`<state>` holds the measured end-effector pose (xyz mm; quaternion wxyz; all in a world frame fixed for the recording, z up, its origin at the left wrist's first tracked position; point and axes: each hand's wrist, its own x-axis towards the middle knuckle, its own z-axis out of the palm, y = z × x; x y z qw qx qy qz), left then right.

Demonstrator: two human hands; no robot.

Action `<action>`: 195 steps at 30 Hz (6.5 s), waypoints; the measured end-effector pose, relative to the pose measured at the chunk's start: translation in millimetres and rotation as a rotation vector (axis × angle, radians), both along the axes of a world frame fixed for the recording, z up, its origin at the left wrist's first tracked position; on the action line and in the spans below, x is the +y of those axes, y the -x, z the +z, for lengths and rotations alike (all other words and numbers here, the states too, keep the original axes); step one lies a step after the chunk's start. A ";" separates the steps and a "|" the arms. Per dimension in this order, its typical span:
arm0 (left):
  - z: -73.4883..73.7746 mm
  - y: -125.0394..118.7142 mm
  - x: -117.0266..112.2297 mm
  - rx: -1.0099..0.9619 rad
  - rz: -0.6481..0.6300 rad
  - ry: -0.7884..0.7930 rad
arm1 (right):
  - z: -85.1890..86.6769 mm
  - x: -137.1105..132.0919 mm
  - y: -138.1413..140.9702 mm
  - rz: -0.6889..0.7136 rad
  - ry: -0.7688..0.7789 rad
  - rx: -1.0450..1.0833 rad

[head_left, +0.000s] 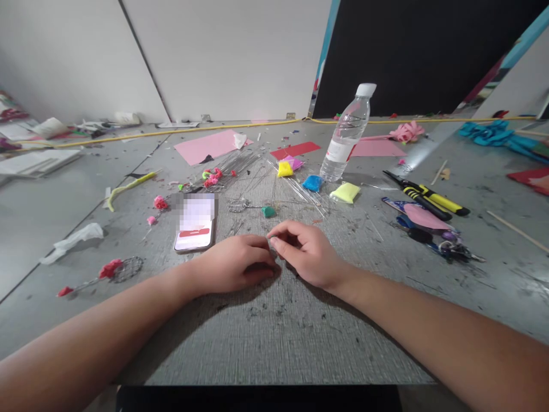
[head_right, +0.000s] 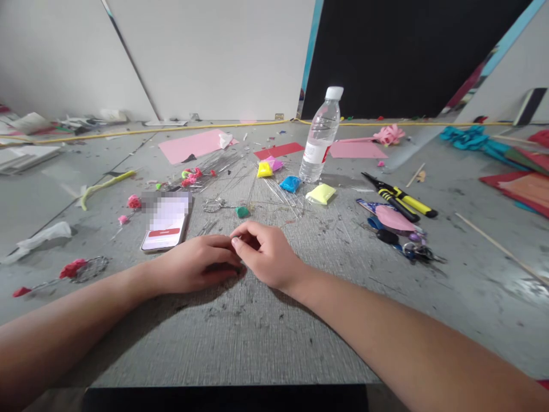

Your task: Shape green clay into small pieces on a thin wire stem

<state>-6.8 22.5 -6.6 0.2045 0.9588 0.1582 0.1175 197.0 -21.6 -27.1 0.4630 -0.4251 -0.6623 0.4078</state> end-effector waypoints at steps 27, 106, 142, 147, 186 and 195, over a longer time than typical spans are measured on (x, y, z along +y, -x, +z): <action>16.1 7.1 4.9 -0.375 0.223 0.694 | 14.5 -11.7 -1.8 0.096 -0.058 0.102; 15.7 1.0 -3.8 -0.451 0.335 0.934 | 14.3 -12.1 0.5 0.080 -0.061 0.217; 8.6 1.3 -3.4 -0.591 0.629 0.609 | 5.4 -0.2 1.0 0.172 0.283 0.552; 9.9 0.4 -3.9 -0.583 0.608 0.628 | 3.7 2.1 0.3 0.147 0.298 0.510; 14.8 -2.2 -7.2 -0.494 0.576 0.834 | 9.7 0.5 -0.8 0.023 0.085 0.223; 14.8 -2.6 -6.1 -0.462 0.571 0.789 | 11.7 -0.5 -0.9 0.000 0.021 0.142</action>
